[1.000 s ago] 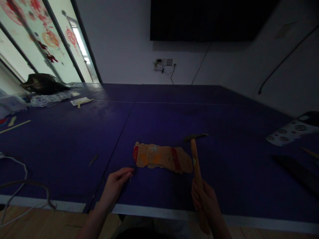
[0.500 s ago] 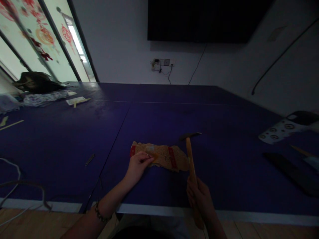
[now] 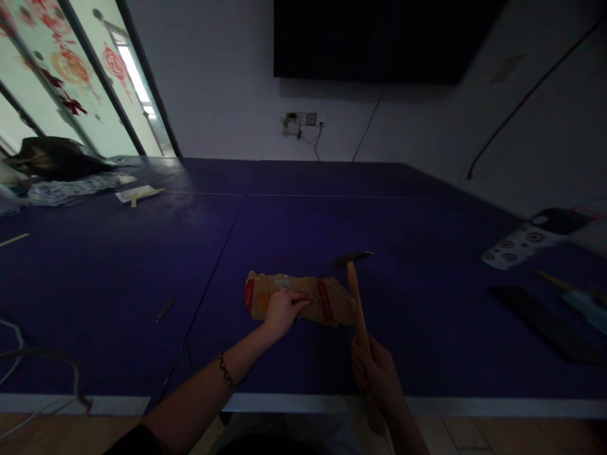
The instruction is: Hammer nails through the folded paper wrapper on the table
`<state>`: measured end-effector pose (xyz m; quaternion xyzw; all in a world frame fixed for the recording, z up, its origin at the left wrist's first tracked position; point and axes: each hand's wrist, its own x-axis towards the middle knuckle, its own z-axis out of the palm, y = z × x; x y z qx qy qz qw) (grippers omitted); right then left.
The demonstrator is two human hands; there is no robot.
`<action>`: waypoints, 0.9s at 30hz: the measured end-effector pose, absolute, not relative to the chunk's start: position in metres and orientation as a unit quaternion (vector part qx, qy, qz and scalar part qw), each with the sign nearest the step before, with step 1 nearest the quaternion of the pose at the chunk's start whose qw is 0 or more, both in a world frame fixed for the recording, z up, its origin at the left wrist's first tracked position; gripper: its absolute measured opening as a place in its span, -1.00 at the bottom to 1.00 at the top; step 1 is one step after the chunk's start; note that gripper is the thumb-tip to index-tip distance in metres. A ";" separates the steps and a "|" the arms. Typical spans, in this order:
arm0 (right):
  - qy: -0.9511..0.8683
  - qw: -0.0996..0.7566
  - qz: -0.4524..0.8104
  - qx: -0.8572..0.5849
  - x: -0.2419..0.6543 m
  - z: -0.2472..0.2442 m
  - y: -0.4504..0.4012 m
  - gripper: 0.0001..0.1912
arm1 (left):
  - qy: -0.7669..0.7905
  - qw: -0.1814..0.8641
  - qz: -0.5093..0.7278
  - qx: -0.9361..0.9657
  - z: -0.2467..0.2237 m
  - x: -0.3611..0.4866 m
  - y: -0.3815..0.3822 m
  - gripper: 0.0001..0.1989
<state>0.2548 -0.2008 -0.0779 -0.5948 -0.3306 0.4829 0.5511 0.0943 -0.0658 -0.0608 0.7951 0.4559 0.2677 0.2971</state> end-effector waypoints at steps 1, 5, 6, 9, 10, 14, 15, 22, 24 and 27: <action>-0.333 0.549 0.483 -0.596 0.255 -0.078 -0.201 -0.65 | 0.452 0.299 0.265 0.798 -0.062 0.095 -0.065 -0.87; -0.343 0.543 0.477 -0.599 0.255 -0.079 -0.201 -0.66 | 0.440 0.293 0.257 0.809 -0.062 0.096 -0.065 -0.86; -0.348 0.540 0.477 -0.600 0.255 -0.079 -0.201 -0.66 | 0.439 0.289 0.259 0.811 -0.061 0.096 -0.065 -0.86; -0.362 0.526 0.471 -0.609 0.255 -0.078 -0.201 -0.69 | 0.431 0.278 0.261 0.818 -0.060 0.097 -0.066 -0.86; -0.365 0.521 0.469 -0.613 0.255 -0.077 -0.202 -0.70 | 0.429 0.273 0.260 0.821 -0.060 0.097 -0.066 -0.86; -0.376 0.509 0.458 -0.624 0.256 -0.075 -0.204 -0.69 | 0.426 0.251 0.257 0.831 -0.061 0.098 -0.067 -0.87; -0.377 0.509 0.456 -0.626 0.256 -0.075 -0.205 -0.68 | 0.424 0.246 0.256 0.833 -0.062 0.098 -0.067 -0.87; -0.359 0.524 0.464 -0.617 0.257 -0.079 -0.201 -0.65 | 0.416 0.218 0.237 0.851 -0.063 0.098 -0.068 -0.87; -0.350 0.530 0.473 -0.611 0.257 -0.073 -0.206 -0.64 | 0.415 0.214 0.237 0.852 -0.064 0.098 -0.067 -0.87; -0.324 0.524 0.496 -0.613 0.252 -0.054 -0.223 -0.63 | 0.413 0.210 0.239 0.853 -0.067 0.098 -0.067 -0.86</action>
